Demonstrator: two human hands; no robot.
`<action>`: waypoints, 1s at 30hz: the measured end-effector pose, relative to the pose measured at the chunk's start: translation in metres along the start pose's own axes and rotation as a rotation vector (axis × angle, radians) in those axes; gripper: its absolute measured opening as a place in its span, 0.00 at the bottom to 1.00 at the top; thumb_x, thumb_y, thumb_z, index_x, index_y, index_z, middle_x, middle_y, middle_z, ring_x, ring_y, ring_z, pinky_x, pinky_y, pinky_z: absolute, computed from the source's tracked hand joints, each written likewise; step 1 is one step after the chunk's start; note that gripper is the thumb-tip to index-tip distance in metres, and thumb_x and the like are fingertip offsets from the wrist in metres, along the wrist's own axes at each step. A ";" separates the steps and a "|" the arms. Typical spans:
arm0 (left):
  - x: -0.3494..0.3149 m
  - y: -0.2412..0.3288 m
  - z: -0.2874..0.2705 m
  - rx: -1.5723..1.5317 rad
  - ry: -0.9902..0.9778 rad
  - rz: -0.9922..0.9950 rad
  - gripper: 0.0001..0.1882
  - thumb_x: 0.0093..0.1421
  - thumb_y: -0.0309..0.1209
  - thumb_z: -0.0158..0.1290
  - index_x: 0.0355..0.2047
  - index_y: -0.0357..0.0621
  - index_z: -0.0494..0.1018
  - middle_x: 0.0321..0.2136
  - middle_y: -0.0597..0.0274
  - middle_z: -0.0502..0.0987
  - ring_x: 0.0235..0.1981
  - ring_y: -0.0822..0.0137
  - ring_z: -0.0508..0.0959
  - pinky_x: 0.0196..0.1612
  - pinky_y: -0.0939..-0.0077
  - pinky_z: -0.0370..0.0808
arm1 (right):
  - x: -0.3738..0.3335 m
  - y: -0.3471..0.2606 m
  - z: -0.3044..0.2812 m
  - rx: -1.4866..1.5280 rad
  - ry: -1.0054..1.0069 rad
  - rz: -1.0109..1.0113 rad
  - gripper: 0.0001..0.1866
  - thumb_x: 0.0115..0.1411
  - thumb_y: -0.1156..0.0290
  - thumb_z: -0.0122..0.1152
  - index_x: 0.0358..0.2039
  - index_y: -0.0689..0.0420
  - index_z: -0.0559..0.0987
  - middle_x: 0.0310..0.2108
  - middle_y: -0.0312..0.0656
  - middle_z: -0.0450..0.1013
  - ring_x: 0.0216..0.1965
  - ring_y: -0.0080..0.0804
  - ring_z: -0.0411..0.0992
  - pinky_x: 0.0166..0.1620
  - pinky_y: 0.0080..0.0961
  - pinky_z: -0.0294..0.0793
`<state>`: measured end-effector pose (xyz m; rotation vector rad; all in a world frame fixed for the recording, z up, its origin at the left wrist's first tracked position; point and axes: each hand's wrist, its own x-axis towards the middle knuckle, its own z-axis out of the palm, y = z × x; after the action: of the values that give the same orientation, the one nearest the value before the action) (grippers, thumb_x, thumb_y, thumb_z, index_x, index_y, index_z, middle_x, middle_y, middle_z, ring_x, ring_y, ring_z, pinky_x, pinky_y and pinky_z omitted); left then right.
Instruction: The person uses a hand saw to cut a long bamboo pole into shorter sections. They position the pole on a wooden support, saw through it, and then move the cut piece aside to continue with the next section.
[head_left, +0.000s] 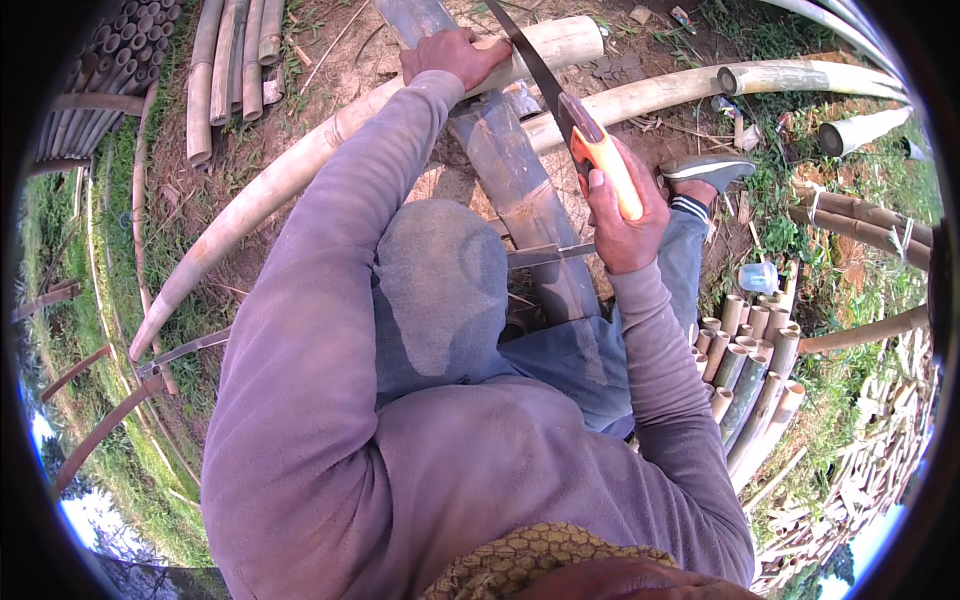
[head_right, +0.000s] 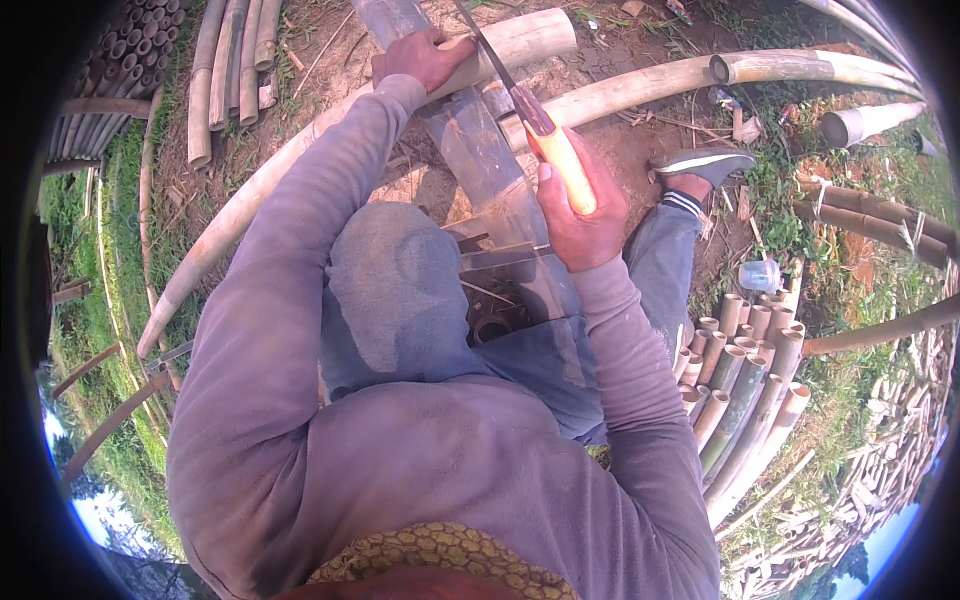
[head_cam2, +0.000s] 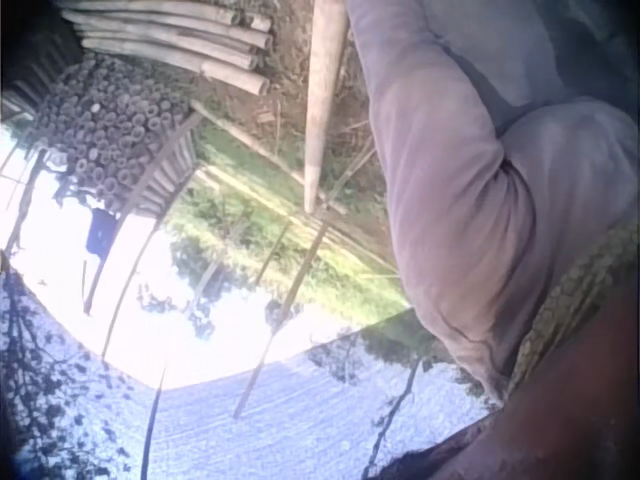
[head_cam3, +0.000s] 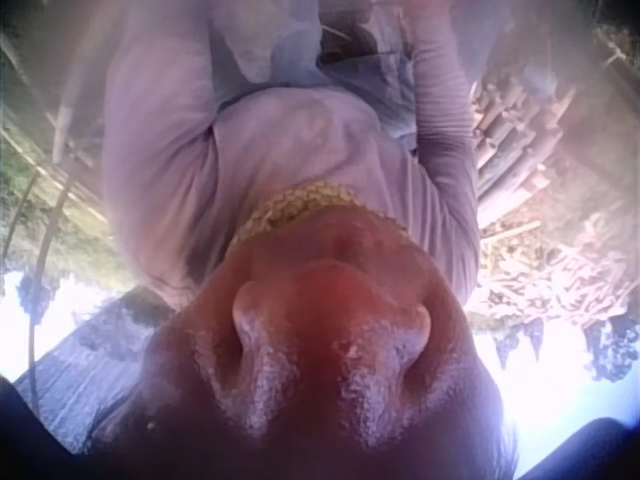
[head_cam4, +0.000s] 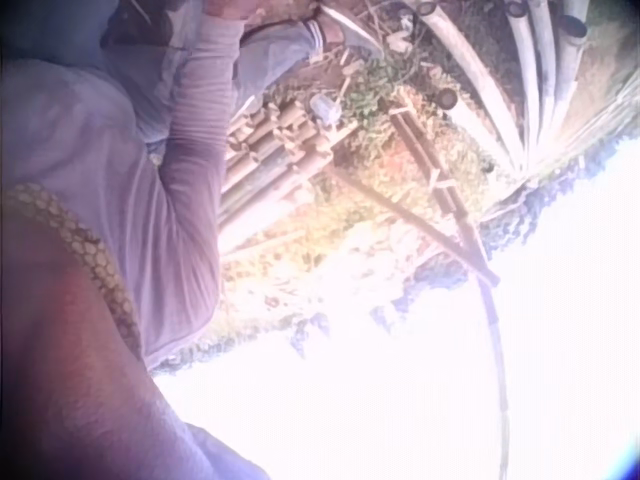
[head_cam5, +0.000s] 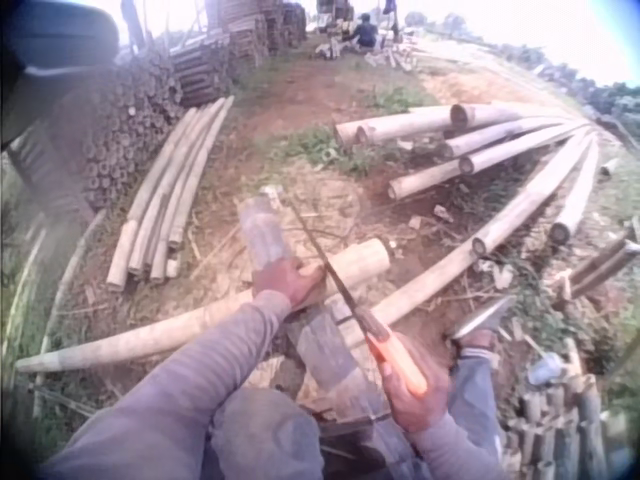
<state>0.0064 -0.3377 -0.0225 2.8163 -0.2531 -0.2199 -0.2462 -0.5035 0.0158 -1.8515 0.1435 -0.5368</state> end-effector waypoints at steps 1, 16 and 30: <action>0.001 -0.001 -0.004 0.014 -0.003 -0.015 0.47 0.54 0.78 0.49 0.58 0.56 0.83 0.50 0.52 0.86 0.55 0.54 0.84 0.57 0.57 0.73 | -0.012 -0.004 -0.008 -0.042 0.006 0.002 0.21 0.68 0.73 0.65 0.59 0.69 0.78 0.53 0.53 0.80 0.54 0.37 0.80 0.58 0.31 0.78; 0.010 -0.007 0.006 -0.021 0.014 0.025 0.46 0.53 0.78 0.48 0.53 0.57 0.85 0.48 0.56 0.87 0.53 0.54 0.83 0.56 0.53 0.70 | 0.020 0.007 0.026 0.025 0.052 -0.006 0.21 0.66 0.75 0.68 0.58 0.66 0.79 0.51 0.49 0.82 0.49 0.31 0.81 0.53 0.27 0.79; -0.004 -0.004 0.004 -0.036 0.031 0.042 0.43 0.55 0.75 0.50 0.50 0.53 0.86 0.46 0.53 0.86 0.52 0.51 0.82 0.55 0.50 0.74 | -0.006 0.002 0.013 -0.061 0.050 0.043 0.22 0.66 0.73 0.68 0.59 0.65 0.79 0.50 0.50 0.82 0.48 0.31 0.81 0.50 0.28 0.80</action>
<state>0.0018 -0.3346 -0.0271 2.7736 -0.2973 -0.1696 -0.2460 -0.4911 0.0086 -1.8906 0.2348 -0.5541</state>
